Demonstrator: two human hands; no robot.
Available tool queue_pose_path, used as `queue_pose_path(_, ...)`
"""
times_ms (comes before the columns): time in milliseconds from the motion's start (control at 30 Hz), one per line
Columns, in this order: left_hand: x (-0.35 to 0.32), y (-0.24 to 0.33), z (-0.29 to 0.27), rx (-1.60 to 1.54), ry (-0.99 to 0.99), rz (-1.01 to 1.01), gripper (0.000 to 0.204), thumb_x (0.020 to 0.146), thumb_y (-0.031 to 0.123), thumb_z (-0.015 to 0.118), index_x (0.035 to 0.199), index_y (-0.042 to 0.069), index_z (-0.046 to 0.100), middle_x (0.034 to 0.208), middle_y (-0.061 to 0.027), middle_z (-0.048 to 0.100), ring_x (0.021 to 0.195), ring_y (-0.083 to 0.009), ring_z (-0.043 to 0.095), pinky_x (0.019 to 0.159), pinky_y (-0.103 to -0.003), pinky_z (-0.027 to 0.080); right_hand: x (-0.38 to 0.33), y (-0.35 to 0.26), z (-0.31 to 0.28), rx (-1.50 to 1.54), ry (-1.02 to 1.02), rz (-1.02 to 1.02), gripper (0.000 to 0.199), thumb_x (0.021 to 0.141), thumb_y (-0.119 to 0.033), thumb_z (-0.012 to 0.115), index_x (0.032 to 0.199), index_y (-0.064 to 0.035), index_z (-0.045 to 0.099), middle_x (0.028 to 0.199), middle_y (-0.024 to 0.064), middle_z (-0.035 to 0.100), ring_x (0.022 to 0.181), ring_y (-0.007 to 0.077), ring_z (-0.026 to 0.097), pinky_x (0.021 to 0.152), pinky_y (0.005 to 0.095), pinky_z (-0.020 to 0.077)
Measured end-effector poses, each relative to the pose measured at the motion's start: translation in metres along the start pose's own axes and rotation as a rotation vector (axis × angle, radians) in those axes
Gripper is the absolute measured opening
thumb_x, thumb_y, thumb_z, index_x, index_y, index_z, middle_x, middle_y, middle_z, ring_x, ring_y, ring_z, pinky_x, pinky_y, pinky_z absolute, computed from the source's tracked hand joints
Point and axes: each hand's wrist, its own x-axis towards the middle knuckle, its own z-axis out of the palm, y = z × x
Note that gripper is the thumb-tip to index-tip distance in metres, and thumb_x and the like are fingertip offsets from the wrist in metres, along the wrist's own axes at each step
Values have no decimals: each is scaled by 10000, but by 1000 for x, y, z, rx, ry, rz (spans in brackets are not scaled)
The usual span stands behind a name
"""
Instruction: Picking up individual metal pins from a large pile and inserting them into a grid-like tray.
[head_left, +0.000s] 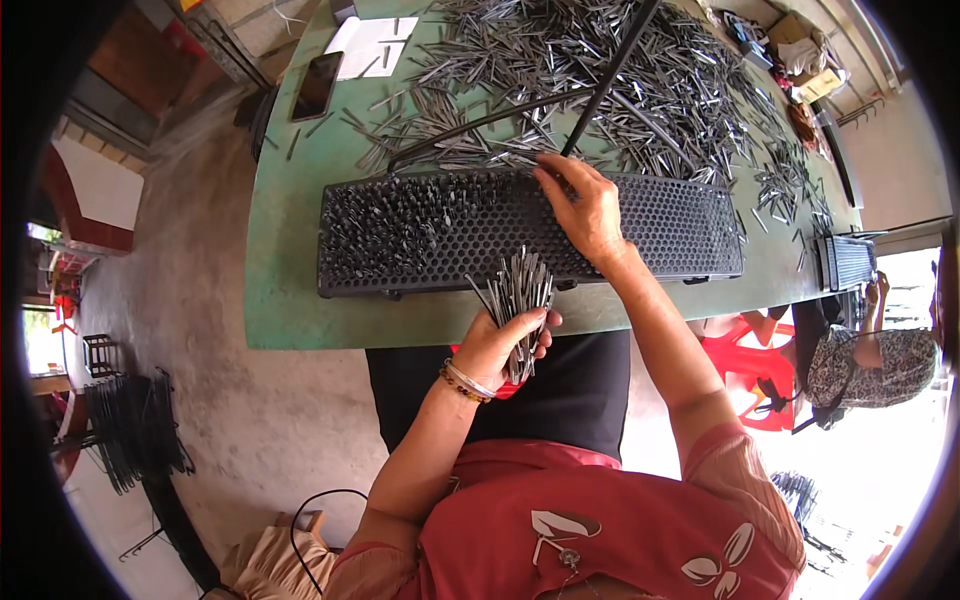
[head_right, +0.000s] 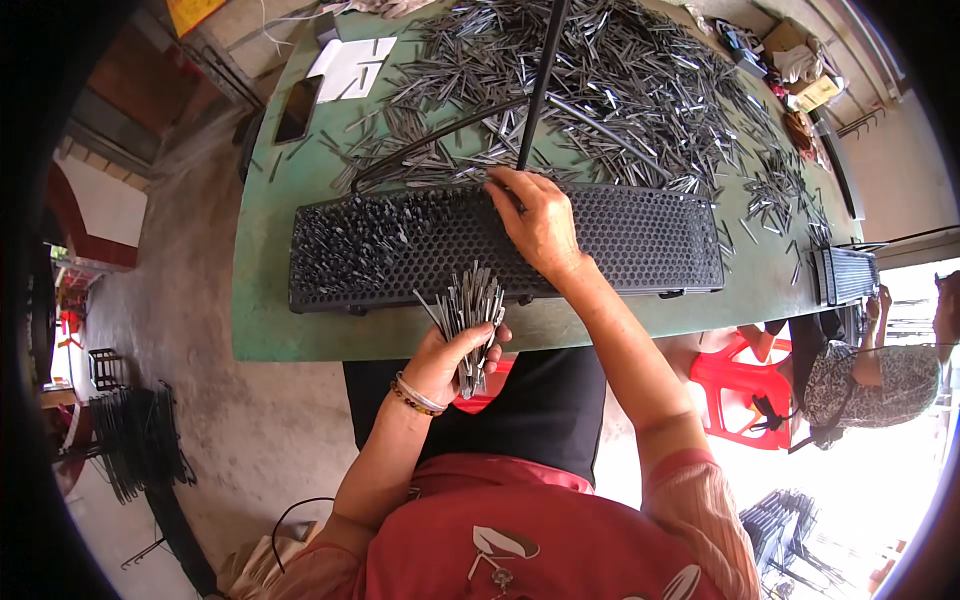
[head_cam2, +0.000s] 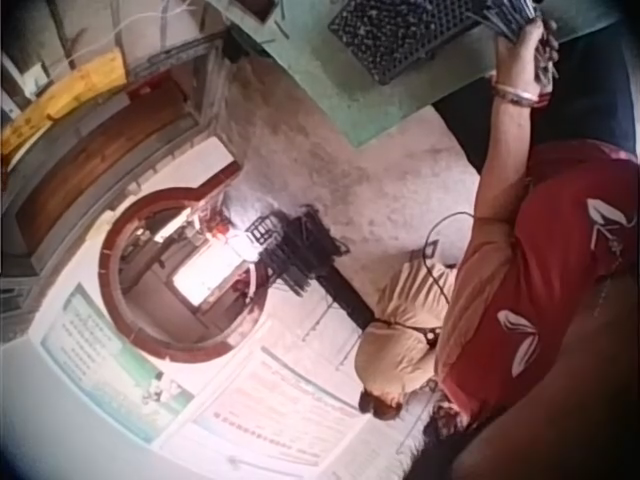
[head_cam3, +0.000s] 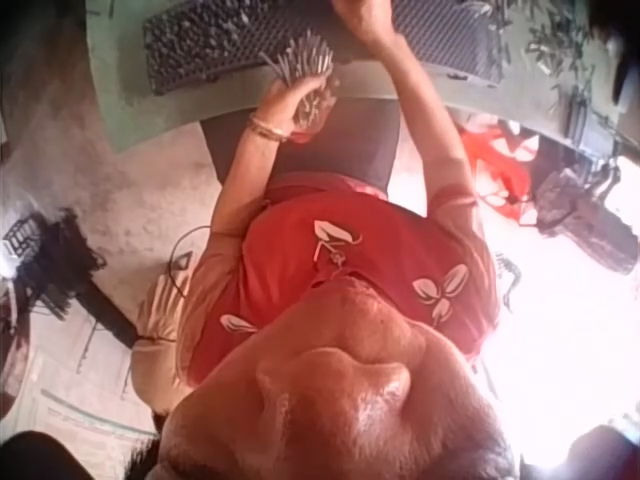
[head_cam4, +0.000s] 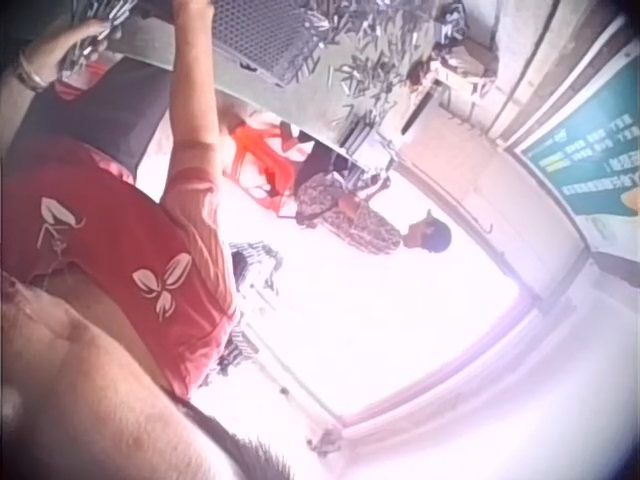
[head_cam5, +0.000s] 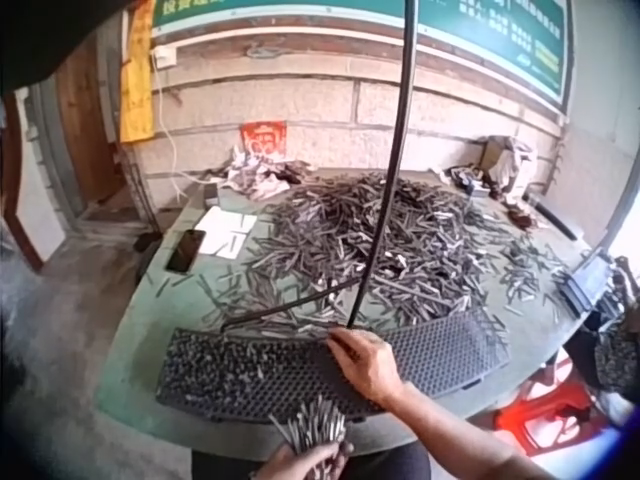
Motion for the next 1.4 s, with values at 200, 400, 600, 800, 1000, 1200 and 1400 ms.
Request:
queue_pose_path(200,-1,-2,-5,36,-8,37,157,877,107,582,1015,35,562,907,-71,628,701,-124,590,602,-265,508,4,-7,-6,-169,-20,-213,171,788,-75,666,955,-36,667,944,97,624,829,280,618,719,345,502)
queue_pose_path(400,0,-2,-3,37,-31,85,163,874,141,613,994,34,586,896,-63,651,710,-112,601,591,-252,498,3,-3,-10,-210,-85,-229,169,785,-80,668,947,-30,666,953,101,614,814,282,611,720,354,493)
queue_pose_path(600,2,-5,-9,85,1,67,173,859,166,642,970,41,601,872,-53,659,694,-93,594,569,-234,486,-5,-20,-22,5,-147,28,157,814,-123,672,896,11,662,837,103,615,706,216,598,628,304,472)
queue_pose_path(800,-3,-1,1,111,4,135,168,865,178,632,951,35,617,859,-34,658,671,-76,583,554,-216,469,-22,-42,-43,416,-622,432,222,850,-184,668,883,35,669,726,22,614,649,56,510,560,230,409)
queue_pose_path(1000,1,-7,0,175,-13,174,167,871,177,617,959,36,604,863,-45,656,653,-78,567,545,-212,465,-22,-42,-46,511,-562,656,206,836,-177,670,900,19,693,701,27,636,607,50,520,534,217,418)
queue_pose_path(1200,1,-6,-1,114,17,122,153,872,166,612,970,56,567,854,-51,654,619,-81,564,522,-214,466,-19,-41,-48,483,-558,738,262,827,-238,700,900,14,701,692,26,643,566,59,562,488,192,426)
queue_pose_path(1400,-1,-3,-1,91,25,86,145,867,160,618,958,58,572,827,-46,646,611,-81,564,515,-214,465,-15,-36,-45,471,-471,765,289,847,-239,677,920,40,679,723,48,656,555,62,566,473,188,437)
